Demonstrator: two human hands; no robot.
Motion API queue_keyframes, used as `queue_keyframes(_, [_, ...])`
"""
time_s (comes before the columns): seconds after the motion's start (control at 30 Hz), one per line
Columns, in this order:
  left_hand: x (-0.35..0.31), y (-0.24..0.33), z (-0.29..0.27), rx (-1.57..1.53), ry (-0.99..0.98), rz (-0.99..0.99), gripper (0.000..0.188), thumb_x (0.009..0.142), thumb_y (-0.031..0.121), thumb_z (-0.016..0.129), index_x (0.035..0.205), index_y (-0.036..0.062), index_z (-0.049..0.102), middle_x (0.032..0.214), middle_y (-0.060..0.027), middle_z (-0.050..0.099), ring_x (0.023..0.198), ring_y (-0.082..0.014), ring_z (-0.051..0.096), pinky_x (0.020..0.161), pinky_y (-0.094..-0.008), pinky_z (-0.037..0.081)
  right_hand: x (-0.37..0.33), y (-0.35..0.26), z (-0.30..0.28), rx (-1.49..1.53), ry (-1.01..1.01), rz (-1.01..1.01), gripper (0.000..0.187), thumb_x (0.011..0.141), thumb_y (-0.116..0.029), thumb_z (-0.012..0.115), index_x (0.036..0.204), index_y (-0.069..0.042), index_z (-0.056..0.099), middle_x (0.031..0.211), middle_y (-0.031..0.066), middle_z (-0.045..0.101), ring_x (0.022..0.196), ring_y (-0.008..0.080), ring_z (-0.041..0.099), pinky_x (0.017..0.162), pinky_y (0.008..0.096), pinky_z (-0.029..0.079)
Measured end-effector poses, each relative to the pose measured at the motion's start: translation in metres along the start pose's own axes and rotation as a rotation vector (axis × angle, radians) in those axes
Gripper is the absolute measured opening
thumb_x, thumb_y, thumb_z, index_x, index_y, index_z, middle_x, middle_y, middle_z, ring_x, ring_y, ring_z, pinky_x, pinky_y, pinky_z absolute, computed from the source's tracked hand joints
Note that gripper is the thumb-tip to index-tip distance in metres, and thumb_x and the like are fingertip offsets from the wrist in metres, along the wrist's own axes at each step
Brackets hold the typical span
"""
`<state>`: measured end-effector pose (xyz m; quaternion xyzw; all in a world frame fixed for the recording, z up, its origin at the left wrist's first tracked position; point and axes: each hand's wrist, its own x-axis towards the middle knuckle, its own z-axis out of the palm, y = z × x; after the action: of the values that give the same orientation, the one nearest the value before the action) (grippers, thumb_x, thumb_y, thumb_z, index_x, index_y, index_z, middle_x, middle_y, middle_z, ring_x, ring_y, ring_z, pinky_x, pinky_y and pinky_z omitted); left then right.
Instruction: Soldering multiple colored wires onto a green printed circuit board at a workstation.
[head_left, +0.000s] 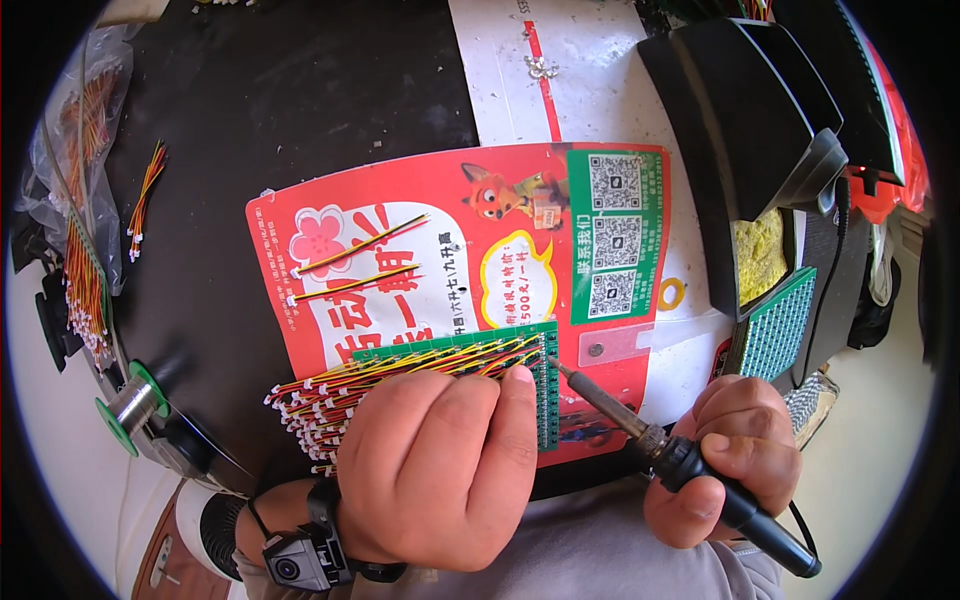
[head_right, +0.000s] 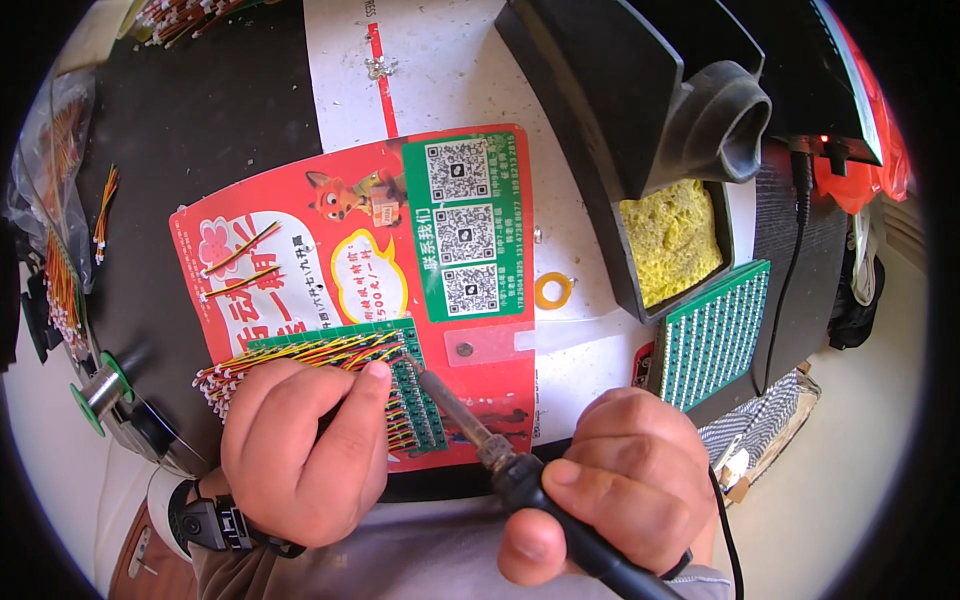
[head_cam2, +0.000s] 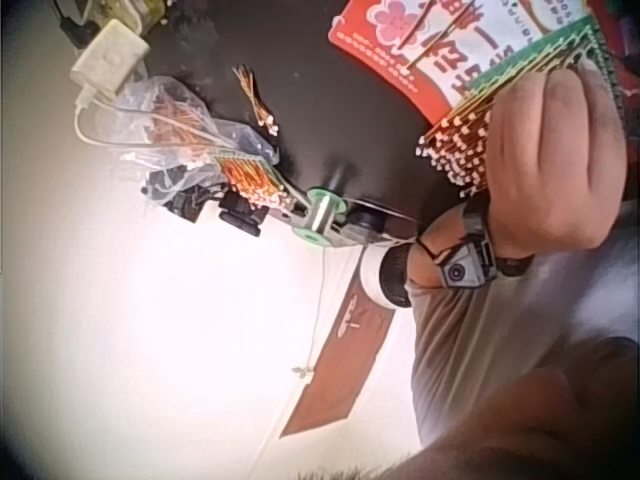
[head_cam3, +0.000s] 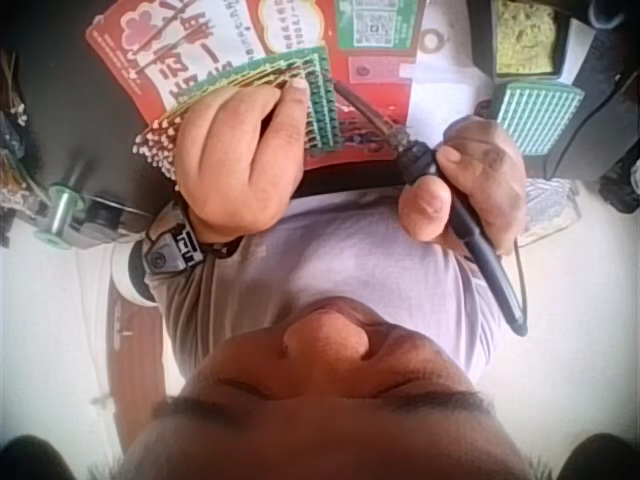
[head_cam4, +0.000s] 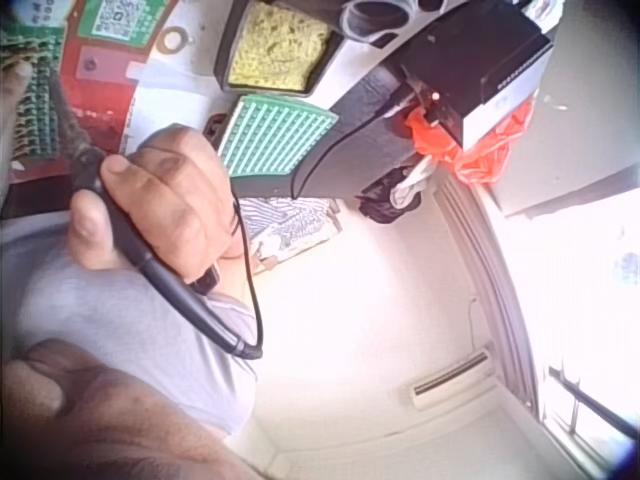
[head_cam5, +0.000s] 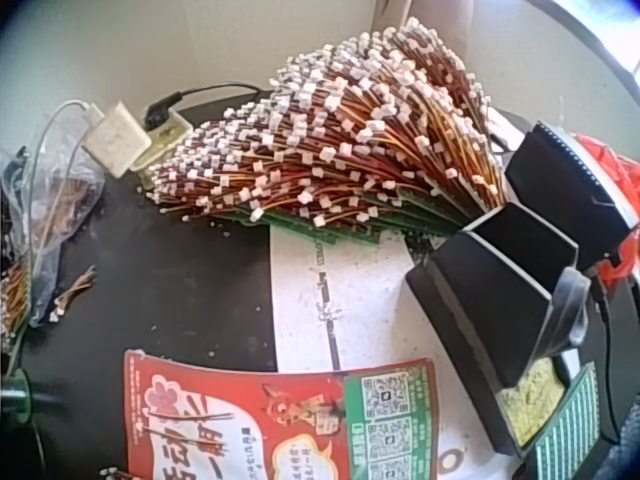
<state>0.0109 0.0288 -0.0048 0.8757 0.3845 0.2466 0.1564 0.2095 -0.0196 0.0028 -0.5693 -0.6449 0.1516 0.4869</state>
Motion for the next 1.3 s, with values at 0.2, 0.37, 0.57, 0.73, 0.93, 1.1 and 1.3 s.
queue_keyframes(0.2, [0.005,-0.003,-0.004,-0.138,-0.025,-0.105,0.030,0.063,-0.010,0.075,0.092,-0.0031,0.073,0.076,-0.0091,0.061,0.064,-0.0259,0.058,0.056,-0.0360,0.047,0.004,0.001,-0.008,0.038,-0.125,0.008,0.033,0.093,-0.034,0.066,0.090,-0.005,0.050,0.062,0.0027,0.044,0.050,0.0115,0.041,0.042,0.0263,0.030])
queue_keyframes(0.37, [0.005,-0.003,-0.003,-0.163,0.002,-0.139,0.031,0.061,-0.011,0.075,0.092,-0.0029,0.073,0.077,-0.0097,0.062,0.064,-0.0266,0.058,0.056,-0.0356,0.047,0.004,0.000,-0.007,0.046,-0.127,0.029,0.033,0.091,-0.033,0.067,0.089,-0.005,0.051,0.062,0.0026,0.044,0.050,0.0116,0.041,0.042,0.0265,0.030])
queue_keyframes(0.57, [0.006,-0.004,-0.004,-0.158,-0.012,-0.129,0.032,0.061,-0.012,0.075,0.092,-0.0035,0.073,0.077,-0.0099,0.062,0.064,-0.0265,0.058,0.056,-0.0347,0.047,0.005,0.000,-0.007,0.045,-0.126,0.028,0.033,0.091,-0.033,0.068,0.089,-0.005,0.051,0.062,0.0024,0.044,0.050,0.0115,0.041,0.042,0.0266,0.030])
queue_keyframes(0.73, [0.005,-0.005,-0.004,-0.166,-0.018,-0.126,0.033,0.060,-0.012,0.075,0.092,-0.0034,0.073,0.077,-0.0092,0.061,0.063,-0.0260,0.057,0.056,-0.0346,0.046,0.004,0.001,-0.008,0.053,-0.130,0.027,0.033,0.091,-0.032,0.068,0.089,-0.005,0.051,0.062,0.0023,0.044,0.050,0.0115,0.040,0.042,0.0265,0.030])
queue_keyframes(0.93, [0.006,-0.004,-0.004,-0.146,-0.024,-0.126,0.033,0.060,-0.012,0.075,0.092,-0.0033,0.073,0.076,-0.0087,0.061,0.063,-0.0259,0.057,0.056,-0.0350,0.046,0.006,0.000,-0.010,0.133,-0.135,0.033,0.033,0.082,-0.020,0.082,0.091,0.000,0.057,0.061,0.0053,0.052,0.048,0.0180,0.049,0.043,0.0306,0.040])
queue_keyframes(1.1, [0.007,-0.004,-0.004,-0.144,-0.030,-0.130,0.032,0.060,-0.012,0.076,0.092,-0.0034,0.073,0.076,-0.0090,0.060,0.063,-0.0260,0.057,0.055,-0.0353,0.046,0.004,0.000,-0.007,0.054,-0.138,0.020,0.033,0.092,-0.033,0.067,0.090,-0.004,0.051,0.062,0.0026,0.044,0.050,0.0116,0.040,0.042,0.0271,0.028])
queue_keyframes(1.3, [0.006,-0.004,-0.003,-0.141,-0.024,-0.126,0.030,0.062,-0.012,0.076,0.091,-0.0034,0.073,0.075,-0.0094,0.060,0.063,-0.0263,0.057,0.055,-0.0354,0.046,0.001,0.002,-0.008,0.095,-0.055,-0.032,0.035,0.093,-0.037,0.064,0.091,-0.004,0.052,0.062,0.0023,0.043,0.051,0.0122,0.039,0.043,0.0275,0.028])
